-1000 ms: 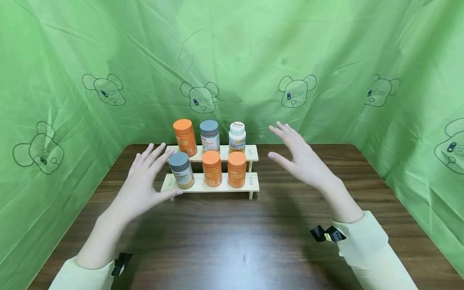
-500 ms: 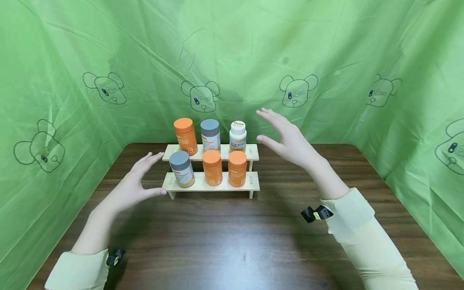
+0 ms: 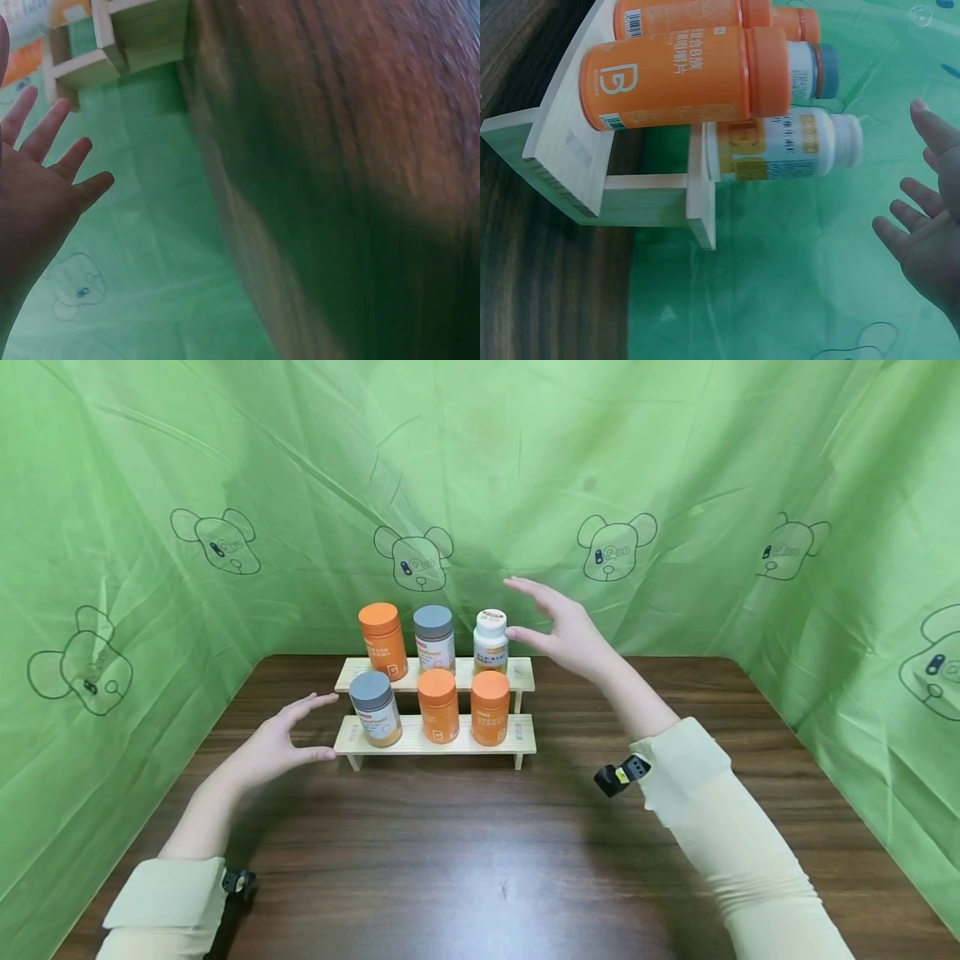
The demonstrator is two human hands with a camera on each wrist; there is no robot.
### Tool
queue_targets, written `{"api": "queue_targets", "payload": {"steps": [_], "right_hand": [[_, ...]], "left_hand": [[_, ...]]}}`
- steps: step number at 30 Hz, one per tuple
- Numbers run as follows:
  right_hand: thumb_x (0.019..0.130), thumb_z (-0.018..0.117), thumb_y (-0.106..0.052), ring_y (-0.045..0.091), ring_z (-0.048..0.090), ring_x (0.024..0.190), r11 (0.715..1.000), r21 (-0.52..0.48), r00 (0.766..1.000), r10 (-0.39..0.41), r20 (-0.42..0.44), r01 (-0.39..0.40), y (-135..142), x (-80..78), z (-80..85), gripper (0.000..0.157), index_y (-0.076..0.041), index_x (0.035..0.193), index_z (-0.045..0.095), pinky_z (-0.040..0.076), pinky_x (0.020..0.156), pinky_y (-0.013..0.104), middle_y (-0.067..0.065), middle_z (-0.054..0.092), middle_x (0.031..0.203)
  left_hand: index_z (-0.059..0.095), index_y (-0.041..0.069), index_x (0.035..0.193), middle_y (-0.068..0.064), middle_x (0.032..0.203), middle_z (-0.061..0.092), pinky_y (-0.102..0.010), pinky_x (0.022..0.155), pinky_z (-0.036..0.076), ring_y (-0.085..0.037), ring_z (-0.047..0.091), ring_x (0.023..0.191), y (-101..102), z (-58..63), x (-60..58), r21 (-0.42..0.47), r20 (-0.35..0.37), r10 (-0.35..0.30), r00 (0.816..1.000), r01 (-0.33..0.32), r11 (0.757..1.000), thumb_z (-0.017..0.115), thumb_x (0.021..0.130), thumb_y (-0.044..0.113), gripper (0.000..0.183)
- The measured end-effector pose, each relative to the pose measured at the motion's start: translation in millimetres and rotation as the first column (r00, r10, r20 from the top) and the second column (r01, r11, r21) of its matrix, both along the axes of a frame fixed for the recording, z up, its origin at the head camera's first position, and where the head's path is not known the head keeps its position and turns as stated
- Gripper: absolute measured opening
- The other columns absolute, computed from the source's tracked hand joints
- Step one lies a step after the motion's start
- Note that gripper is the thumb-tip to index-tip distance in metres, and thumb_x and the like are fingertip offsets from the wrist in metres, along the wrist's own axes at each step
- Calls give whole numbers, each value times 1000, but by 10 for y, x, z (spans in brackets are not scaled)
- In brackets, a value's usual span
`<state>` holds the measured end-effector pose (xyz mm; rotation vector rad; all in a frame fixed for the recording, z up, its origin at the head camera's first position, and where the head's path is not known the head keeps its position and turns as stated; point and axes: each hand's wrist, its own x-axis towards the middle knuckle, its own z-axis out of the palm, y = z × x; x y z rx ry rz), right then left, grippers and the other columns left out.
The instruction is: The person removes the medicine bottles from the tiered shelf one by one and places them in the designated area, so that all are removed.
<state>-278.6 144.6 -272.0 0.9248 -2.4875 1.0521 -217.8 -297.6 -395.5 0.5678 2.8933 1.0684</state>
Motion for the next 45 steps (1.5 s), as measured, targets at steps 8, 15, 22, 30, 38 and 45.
{"api": "queue_targets", "payload": {"steps": [8, 15, 22, 30, 38, 45], "right_hand": [[86, 68, -36, 12, 35, 135, 999, -45, 994, -17, 104, 22, -104, -211, -200, 62, -24, 141, 43, 36, 106, 37, -6, 41, 146], [88, 67, -35, 13, 35, 135, 995, -100, 982, -7, 191, 26, -165, -297, -321, 59, -20, 140, 46, 37, 105, 41, -6, 43, 145], [89, 66, -31, 13, 44, 129, 984, -177, 972, 27, 234, 15, -241, -322, -390, 51, -17, 136, 51, 40, 103, 37, -3, 50, 138], [88, 67, -25, 18, 49, 124, 967, -254, 967, 61, 247, 4, -287, -321, -472, 50, -12, 134, 52, 42, 101, 39, 3, 53, 135], [88, 67, -21, 22, 50, 123, 962, -271, 964, 51, 261, 22, -287, -275, -446, 49, -11, 134, 53, 40, 102, 41, 7, 54, 134], [86, 70, -21, 22, 52, 120, 943, -330, 967, 37, 252, 50, -227, -304, -465, 48, -13, 131, 56, 42, 99, 41, 5, 59, 128]], "left_hand": [[39, 25, 144, -9, 149, 35, -64, 101, 26, -40, 30, 135, -84, -149, -128, 51, 87, -46, 995, 42, 998, 77, 77, 38, 78], [44, 20, 141, -11, 145, 41, -62, 104, 24, -38, 30, 136, -78, -231, -249, 55, 99, -104, 990, 99, 994, 77, 78, 35, 73], [53, 21, 134, -8, 137, 51, -58, 105, 27, -33, 37, 132, -99, -284, -347, 79, 139, -117, 983, 107, 991, 77, 78, 36, 63], [57, 19, 131, -5, 132, 56, -50, 100, 36, -29, 47, 123, -130, -321, -356, 7, 110, -107, 988, 107, 994, 78, 75, 39, 64], [59, 18, 130, -5, 86, 61, -27, 67, 44, -14, 51, 78, -112, -316, -378, -12, 85, -120, 989, 121, 993, 78, 76, 35, 60], [61, 17, 128, 0, 70, 44, -25, 56, 37, -13, 42, 67, -82, -269, -413, -12, 109, -92, 990, 94, 996, 81, 72, 35, 62]]}}
